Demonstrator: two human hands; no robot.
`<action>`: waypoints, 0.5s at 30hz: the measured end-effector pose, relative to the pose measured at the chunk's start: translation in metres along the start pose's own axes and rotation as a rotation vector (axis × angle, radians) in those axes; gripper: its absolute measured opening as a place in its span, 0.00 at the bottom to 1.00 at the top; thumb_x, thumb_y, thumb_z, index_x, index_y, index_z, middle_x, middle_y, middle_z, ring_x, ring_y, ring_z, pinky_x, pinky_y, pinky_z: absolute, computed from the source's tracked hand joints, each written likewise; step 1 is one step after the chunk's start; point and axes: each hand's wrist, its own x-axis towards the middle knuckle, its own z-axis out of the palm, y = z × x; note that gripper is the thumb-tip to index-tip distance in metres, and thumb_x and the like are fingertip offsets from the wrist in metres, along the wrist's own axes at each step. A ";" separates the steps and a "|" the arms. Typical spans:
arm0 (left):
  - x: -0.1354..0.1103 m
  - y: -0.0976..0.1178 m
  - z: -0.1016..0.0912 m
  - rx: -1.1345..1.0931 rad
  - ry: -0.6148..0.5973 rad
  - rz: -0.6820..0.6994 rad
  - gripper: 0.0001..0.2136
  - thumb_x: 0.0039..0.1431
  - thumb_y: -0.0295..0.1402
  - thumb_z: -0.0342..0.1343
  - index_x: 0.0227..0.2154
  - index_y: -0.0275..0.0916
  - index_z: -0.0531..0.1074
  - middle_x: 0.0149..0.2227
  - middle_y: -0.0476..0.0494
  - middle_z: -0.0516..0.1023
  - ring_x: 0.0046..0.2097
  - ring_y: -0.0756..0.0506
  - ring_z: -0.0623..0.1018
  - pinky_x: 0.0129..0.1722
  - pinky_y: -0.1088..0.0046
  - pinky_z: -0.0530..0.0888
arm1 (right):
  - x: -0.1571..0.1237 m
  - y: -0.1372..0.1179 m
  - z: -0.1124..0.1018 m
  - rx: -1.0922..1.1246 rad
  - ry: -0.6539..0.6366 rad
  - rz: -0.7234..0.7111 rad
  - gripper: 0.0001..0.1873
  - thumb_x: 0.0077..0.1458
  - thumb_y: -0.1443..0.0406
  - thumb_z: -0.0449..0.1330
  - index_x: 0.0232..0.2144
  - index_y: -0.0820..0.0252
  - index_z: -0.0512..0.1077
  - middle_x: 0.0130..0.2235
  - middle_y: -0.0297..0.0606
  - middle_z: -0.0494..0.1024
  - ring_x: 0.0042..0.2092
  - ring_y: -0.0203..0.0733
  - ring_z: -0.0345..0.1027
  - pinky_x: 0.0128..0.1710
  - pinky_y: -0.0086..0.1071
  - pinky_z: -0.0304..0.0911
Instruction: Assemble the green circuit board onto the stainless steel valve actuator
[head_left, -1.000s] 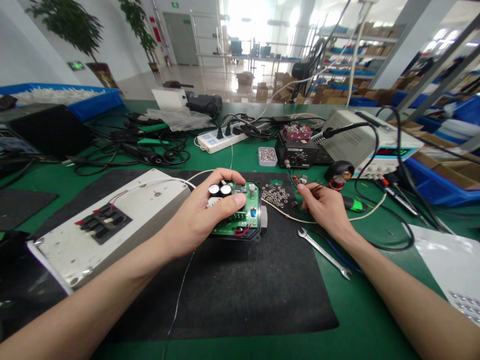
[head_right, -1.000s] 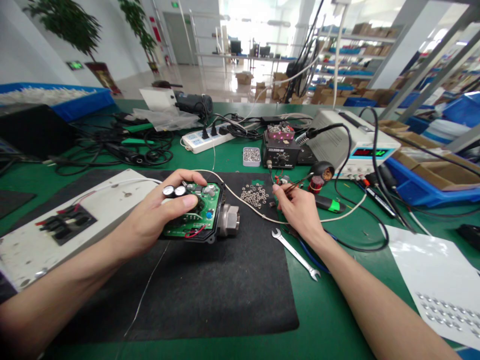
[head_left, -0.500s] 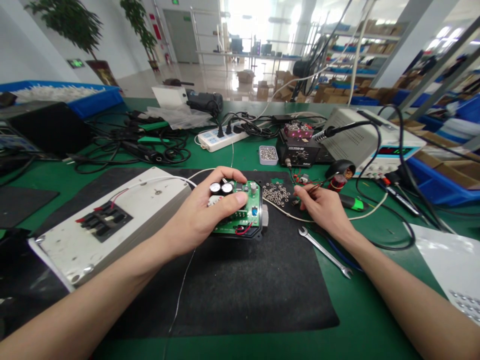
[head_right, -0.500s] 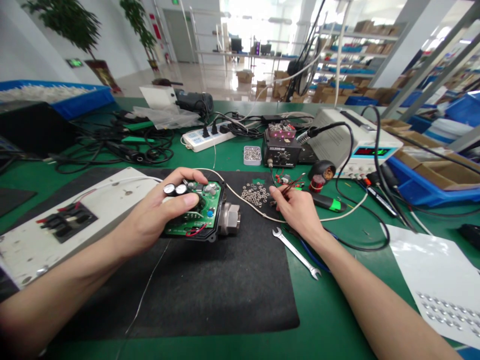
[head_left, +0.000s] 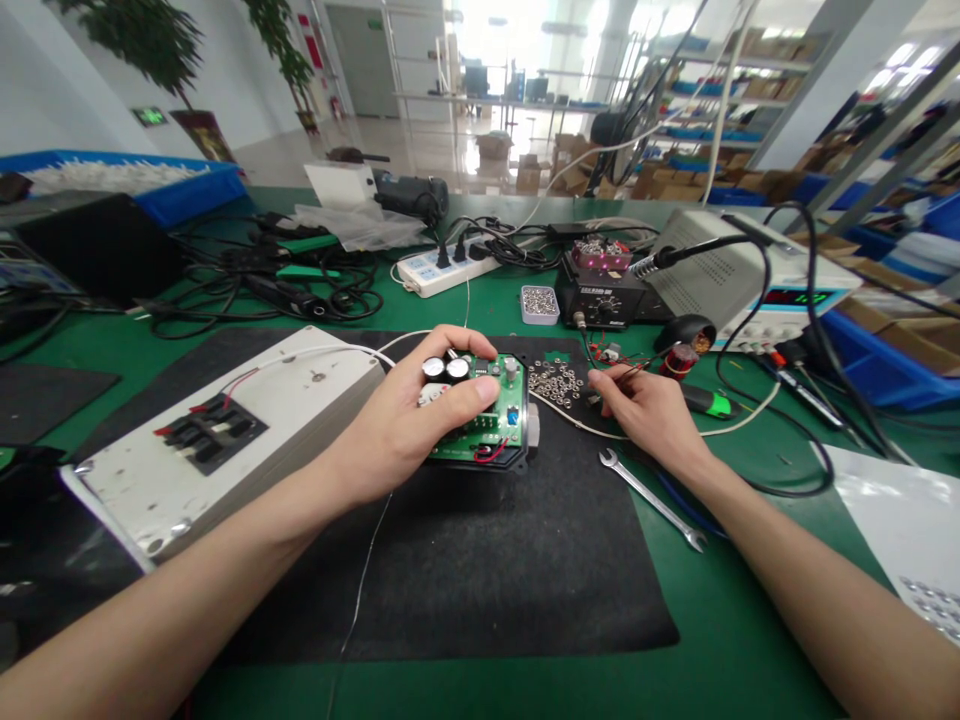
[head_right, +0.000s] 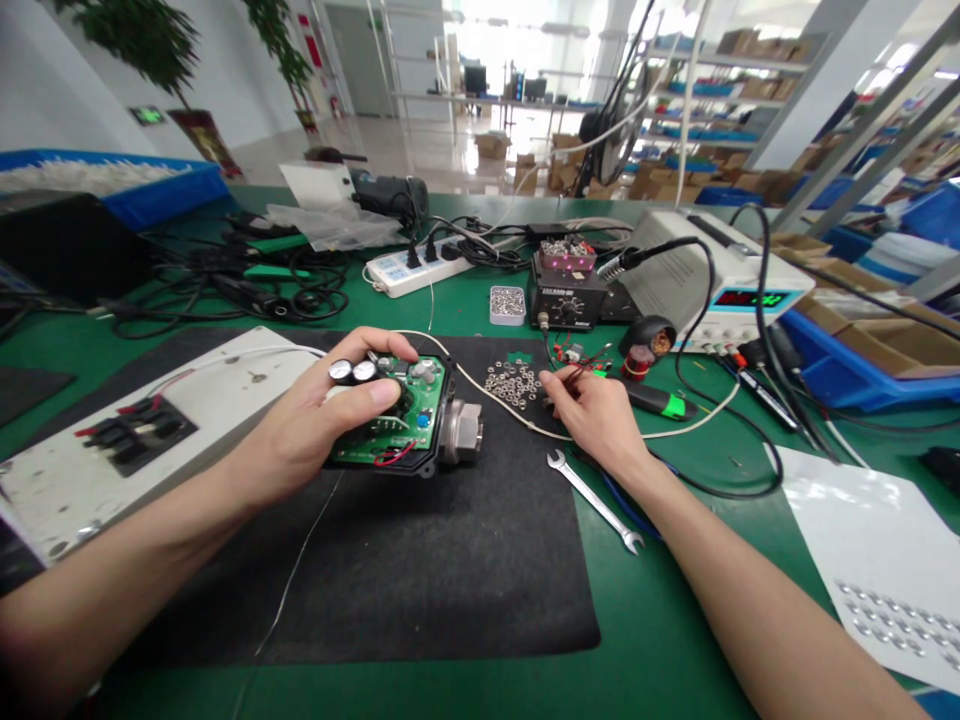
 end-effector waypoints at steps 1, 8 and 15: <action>0.000 -0.001 0.000 -0.012 -0.004 -0.005 0.22 0.64 0.53 0.68 0.51 0.45 0.73 0.38 0.49 0.73 0.36 0.46 0.73 0.35 0.70 0.69 | 0.000 0.000 0.000 0.001 -0.002 0.001 0.34 0.69 0.38 0.57 0.25 0.55 0.78 0.24 0.39 0.82 0.26 0.46 0.75 0.32 0.36 0.64; 0.000 -0.003 -0.001 -0.026 -0.008 -0.001 0.21 0.64 0.51 0.69 0.51 0.46 0.74 0.39 0.49 0.74 0.36 0.46 0.73 0.35 0.70 0.70 | 0.000 0.001 0.000 0.005 -0.012 0.008 0.31 0.69 0.39 0.58 0.29 0.56 0.80 0.24 0.38 0.82 0.25 0.45 0.74 0.31 0.36 0.62; -0.001 -0.003 -0.001 -0.019 -0.007 0.007 0.22 0.64 0.52 0.69 0.52 0.46 0.74 0.39 0.50 0.73 0.36 0.47 0.72 0.35 0.71 0.70 | 0.000 0.001 0.001 0.011 -0.013 0.005 0.29 0.69 0.41 0.59 0.32 0.57 0.81 0.24 0.38 0.82 0.25 0.45 0.74 0.30 0.36 0.62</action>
